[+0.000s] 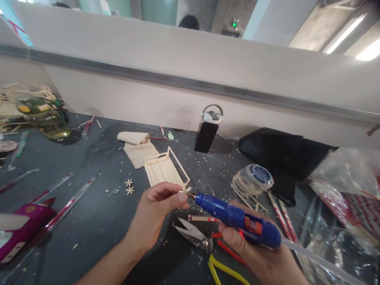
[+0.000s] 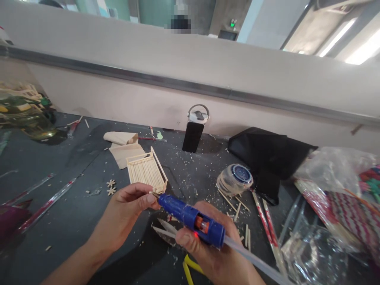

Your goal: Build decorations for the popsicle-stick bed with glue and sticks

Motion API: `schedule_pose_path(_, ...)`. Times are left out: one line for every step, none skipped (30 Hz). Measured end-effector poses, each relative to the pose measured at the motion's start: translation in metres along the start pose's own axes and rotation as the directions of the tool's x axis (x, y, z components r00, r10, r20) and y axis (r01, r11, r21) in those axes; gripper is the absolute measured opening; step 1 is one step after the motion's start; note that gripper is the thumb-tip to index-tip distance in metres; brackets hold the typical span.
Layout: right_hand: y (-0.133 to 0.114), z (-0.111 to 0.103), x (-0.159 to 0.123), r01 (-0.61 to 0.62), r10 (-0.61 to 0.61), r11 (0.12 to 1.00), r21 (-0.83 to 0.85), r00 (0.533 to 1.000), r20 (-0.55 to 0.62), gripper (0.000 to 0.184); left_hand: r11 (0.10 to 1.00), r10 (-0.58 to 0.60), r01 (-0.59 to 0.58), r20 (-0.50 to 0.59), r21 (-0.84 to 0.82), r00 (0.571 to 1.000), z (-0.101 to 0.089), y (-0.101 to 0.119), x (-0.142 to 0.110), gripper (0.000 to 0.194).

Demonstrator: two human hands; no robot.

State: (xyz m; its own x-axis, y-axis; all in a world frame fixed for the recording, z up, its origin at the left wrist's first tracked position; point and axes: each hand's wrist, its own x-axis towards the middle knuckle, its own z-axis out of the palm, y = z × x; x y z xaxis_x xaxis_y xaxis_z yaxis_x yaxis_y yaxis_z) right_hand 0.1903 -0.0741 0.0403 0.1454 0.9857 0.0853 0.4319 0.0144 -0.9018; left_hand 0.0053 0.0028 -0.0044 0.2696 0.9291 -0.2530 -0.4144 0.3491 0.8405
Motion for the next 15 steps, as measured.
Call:
schedule_pose_path(0.001, 0.0, 0.0, -0.005, 0.005, 1.0, -0.006, 1.0, 0.003, 0.028, 1.0, 0.003, -0.003, -0.005, -0.004, 1.0, 0.0, 0.0, 0.0, 0.017)
schedule_pose_path(0.002, 0.0, 0.0, -0.02, 0.02, 1.0, -0.014, 1.0, 0.0, 0.028, 1.0, 0.005, -0.005, -0.01, -0.006, 1.0, 0.0, 0.001, 0.0, 0.017)
schedule_pose_path(0.004, 0.0, 0.0, -0.046, 0.046, 0.999, -0.021, 0.999, -0.009, 0.028, 1.0, 0.007, -0.007, -0.013, -0.006, 1.0, 0.0, 0.001, 0.0, 0.017)
schedule_pose_path(0.005, 0.0, 0.0, -0.08, 0.079, 0.996, -0.027, 0.996, -0.027, 0.028, 1.0, 0.011, -0.011, -0.016, -0.006, 1.0, -0.001, 0.001, 0.0, 0.017)
schedule_pose_path(0.007, 0.001, 0.0, -0.117, 0.115, 0.993, -0.025, 0.992, -0.047, 0.028, 1.0, 0.017, -0.017, -0.017, -0.01, 1.0, -0.001, 0.001, 0.0, 0.017)
schedule_pose_path(0.008, 0.001, -0.001, -0.152, 0.151, 0.988, -0.013, 0.986, -0.063, 0.029, 1.0, 0.024, -0.024, -0.017, -0.015, 1.0, -0.002, 0.001, 0.0, 0.017)
schedule_pose_path(0.009, 0.002, -0.001, -0.184, 0.184, 0.983, 0.009, 0.98, -0.075, 0.03, 0.999, 0.03, -0.03, -0.013, -0.021, 0.999, -0.002, 0.001, 0.0, 0.016)
schedule_pose_path(0.011, 0.003, -0.001, -0.207, 0.209, 0.978, 0.037, 0.974, -0.083, 0.032, 0.999, 0.034, -0.034, -0.01, -0.027, 0.999, -0.002, 0.001, 0.0, 0.016)
schedule_pose_path(0.012, 0.005, -0.002, -0.224, 0.229, 0.972, 0.066, 0.969, -0.089, 0.034, 0.999, 0.036, -0.036, -0.008, -0.03, 0.999, -0.002, 0.001, 0.0, 0.016)
schedule_pose_path(0.014, 0.006, -0.003, -0.234, 0.243, 0.968, 0.091, 0.965, -0.099, 0.037, 0.999, 0.035, -0.035, -0.006, -0.031, 0.999, -0.002, 0.001, 0.0, 0.016)
schedule_pose_path(0.016, 0.007, -0.004, -0.24, 0.252, 0.965, 0.108, 0.961, -0.115, 0.041, 0.999, 0.033, -0.034, -0.006, -0.03, 0.999, -0.002, 0.001, 0.0, 0.016)
schedule_pose_path(0.018, 0.007, -0.005, -0.241, 0.256, 0.964, 0.114, 0.957, -0.14, 0.045, 0.999, 0.031, -0.031, -0.009, -0.028, 0.999, -0.002, 0.001, 0.001, 0.016)
schedule_pose_path(0.02, 0.007, -0.006, -0.237, 0.253, 0.965, 0.109, 0.953, -0.166, 0.049, 0.999, 0.029, -0.03, -0.014, -0.025, 0.999, -0.002, 0.001, 0.001, 0.016)
schedule_pose_path(0.022, 0.007, -0.007, -0.234, 0.248, 0.968, 0.094, 0.95, -0.187, 0.05, 0.999, 0.028, -0.029, -0.021, -0.02, 0.999, -0.002, 0.001, 0.001, 0.016)
schedule_pose_path(0.024, 0.006, -0.008, -0.233, 0.243, 0.97, 0.072, 0.949, -0.2, 0.048, 0.999, 0.028, -0.028, -0.028, -0.016, 0.999, -0.001, 0.001, 0.001, 0.016)
